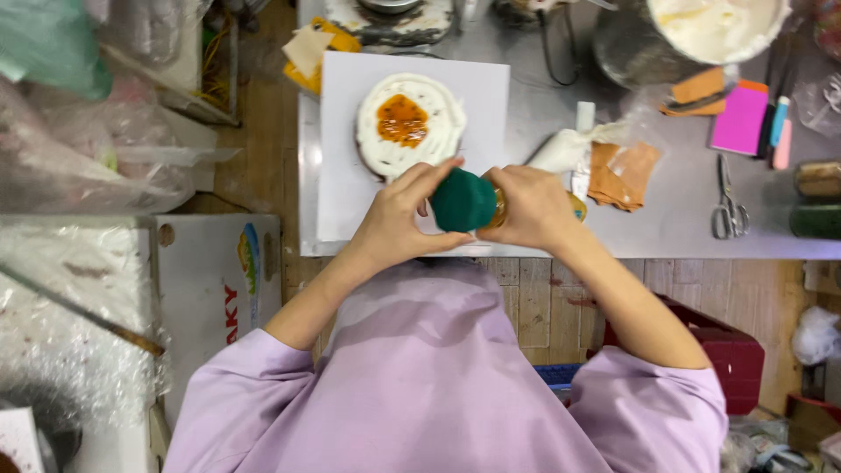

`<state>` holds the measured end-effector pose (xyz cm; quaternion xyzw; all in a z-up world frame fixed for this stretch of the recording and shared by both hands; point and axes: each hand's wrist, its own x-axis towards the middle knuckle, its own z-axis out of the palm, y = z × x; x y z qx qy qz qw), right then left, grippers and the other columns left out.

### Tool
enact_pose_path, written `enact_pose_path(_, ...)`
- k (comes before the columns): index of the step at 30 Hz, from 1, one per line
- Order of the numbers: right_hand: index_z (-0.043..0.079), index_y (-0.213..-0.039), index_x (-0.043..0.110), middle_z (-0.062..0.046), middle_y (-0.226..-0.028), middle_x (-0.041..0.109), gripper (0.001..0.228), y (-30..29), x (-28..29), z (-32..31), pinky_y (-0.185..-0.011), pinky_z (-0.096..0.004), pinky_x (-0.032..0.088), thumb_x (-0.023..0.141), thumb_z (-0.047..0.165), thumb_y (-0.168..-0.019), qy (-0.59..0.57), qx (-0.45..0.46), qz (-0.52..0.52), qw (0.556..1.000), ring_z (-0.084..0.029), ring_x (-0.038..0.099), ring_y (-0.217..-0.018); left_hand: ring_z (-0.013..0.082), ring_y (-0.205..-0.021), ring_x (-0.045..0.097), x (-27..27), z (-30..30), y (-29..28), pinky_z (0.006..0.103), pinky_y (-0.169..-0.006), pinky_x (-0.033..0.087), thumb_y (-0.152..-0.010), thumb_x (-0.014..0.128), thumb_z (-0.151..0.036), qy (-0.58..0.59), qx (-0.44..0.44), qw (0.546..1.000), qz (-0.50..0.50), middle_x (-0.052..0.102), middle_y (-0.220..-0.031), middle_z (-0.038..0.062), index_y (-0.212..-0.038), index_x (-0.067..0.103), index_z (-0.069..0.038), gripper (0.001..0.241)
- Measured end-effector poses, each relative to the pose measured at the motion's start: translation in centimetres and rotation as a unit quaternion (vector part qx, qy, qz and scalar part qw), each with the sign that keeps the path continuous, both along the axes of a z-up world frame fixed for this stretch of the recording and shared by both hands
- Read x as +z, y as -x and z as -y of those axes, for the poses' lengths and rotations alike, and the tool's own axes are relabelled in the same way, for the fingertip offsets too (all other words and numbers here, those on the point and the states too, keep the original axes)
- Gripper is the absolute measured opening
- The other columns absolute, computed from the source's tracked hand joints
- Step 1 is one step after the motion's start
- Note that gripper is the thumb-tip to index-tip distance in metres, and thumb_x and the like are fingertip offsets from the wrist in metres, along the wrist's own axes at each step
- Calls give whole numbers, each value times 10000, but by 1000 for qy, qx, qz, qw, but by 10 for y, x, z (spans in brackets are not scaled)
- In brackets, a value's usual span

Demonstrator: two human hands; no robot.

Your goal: The person spreads cream on a cake layer, adds a second layer, applies a liquid with a brush, and pipes cream and passion fruit topping to decorate the cake.

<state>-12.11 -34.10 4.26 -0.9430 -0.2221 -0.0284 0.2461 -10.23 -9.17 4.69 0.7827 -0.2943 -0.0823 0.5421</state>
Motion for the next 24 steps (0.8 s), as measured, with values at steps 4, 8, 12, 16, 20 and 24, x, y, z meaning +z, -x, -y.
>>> enact_pose_path(4,58,-973,663,-108,-803,649,508,30,-15,33,-677,-436,525,908,326,-617,-21,-71,39,996,-330,670,-781,306,-776,696,13,55,8,395,-680,559,-703,894,-570,-112,-2,985,131,701,-890,183,-1208,644,60,845)
enact_pose_path(8,48,-940,660,-108,-774,646,506,64,-32,76,-640,-441,512,905,322,-592,-12,-144,34,989,-329,659,-741,316,-658,699,7,118,19,405,-578,548,-695,777,-752,-210,-2,965,155,712,-762,166,-894,696,18,799)
enact_pose_path(12,29,-965,658,-117,-789,646,526,94,-48,121,-631,-434,511,895,316,-593,-35,-200,57,978,-330,653,-733,301,-601,692,2,186,28,409,-550,545,-693,674,-857,-321,-48,942,83,691,-677,164,-788,695,18,880)
enact_pose_path(16,60,-973,651,-92,-808,650,418,119,-68,161,-673,-418,530,893,260,-696,-21,-271,73,960,-311,668,-771,313,-712,709,-6,243,34,423,-646,558,-764,710,-765,-332,-122,932,77,715,-786,183,-867,696,15,787)
enact_pose_path(20,49,-965,669,-127,-831,679,550,137,-77,198,-669,-437,544,944,333,-582,-75,-290,41,953,-346,680,-783,351,-1131,646,-14,275,30,452,-911,537,-674,749,-99,-176,-289,921,192,674,-1265,157,-1384,706,-163,715)
enact_pose_path(24,63,-992,699,-131,-923,720,480,155,-92,224,-713,-412,572,915,264,-612,-132,-302,40,943,-339,710,-853,393,-1379,452,-15,309,32,497,-994,452,-594,710,7,-41,-394,911,113,515,-1491,159,-1112,685,-161,544)
